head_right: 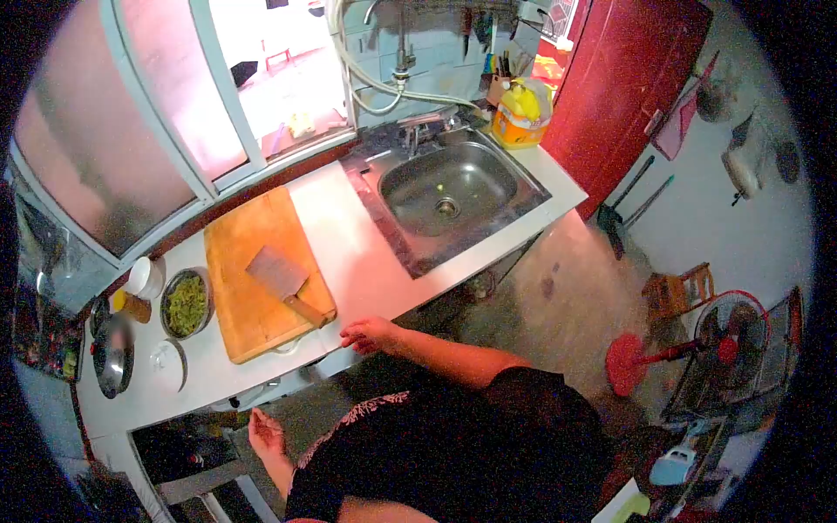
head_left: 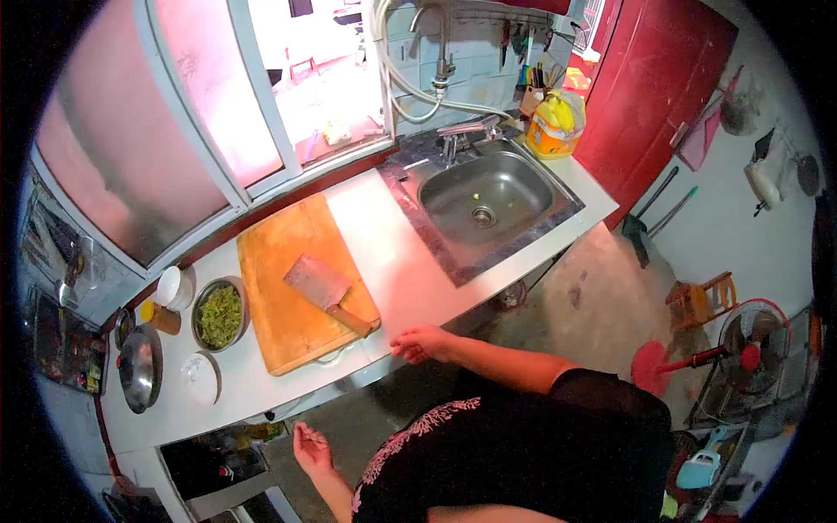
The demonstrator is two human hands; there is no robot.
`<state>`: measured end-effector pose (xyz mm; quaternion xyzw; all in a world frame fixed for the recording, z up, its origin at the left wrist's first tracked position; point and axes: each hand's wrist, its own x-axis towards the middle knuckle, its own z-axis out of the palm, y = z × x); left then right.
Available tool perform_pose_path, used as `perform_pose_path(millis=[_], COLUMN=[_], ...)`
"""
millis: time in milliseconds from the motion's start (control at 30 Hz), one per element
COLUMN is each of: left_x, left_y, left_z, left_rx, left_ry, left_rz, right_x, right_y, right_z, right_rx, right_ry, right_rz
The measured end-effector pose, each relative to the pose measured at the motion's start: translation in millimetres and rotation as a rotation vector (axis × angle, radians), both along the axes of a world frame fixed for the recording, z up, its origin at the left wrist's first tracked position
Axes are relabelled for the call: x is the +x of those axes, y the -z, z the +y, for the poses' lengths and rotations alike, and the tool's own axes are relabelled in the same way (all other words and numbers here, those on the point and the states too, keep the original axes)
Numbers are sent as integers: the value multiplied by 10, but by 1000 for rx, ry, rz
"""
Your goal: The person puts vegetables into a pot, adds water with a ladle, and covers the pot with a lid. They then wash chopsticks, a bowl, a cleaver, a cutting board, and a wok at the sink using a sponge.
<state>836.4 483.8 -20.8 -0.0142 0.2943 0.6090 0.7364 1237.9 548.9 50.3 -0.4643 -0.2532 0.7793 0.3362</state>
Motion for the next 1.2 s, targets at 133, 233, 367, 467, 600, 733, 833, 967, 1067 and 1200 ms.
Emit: perform_pose_path(millis=[133,233,367,467,600,733,833,967,1067,1200], left_x=[862,1679,2773,3656,4776,5381,5638,5904,6011,6197], left_y=[-292,-418,-529,-568,-959,-1167,-1268,-1347,-1285,-1307], left_z=[298,516,821,1072,1436,1568,1632,1856,2002,2232], left_rx=[-3,15,17,18,-24,-10,-33,-57,-66,-149], left_ry=[8,14,-2,-11,46,36,18,-11,8,-19], left_rz=[37,63,79,45,21,90,120,159,205,247], right_x=[793,1762,3453,4661,6514,7663,8429,9270,9532,9836], right_y=[-201,-464,-863,-1259,-1347,-1524,-1595,-1661,-1572,-1469], right_z=[281,685,1348,1703,2304,2630,2820,3204,3479,3867], right_rx=[96,242,640,772,1235,1018,994,791,736,654], right_ry=[-14,123,277,572,754,1096,1149,1193,1149,1082], right_rz=[-97,-242,-391,-533,-1196,-841,-1015,-1400,-1418,-1472])
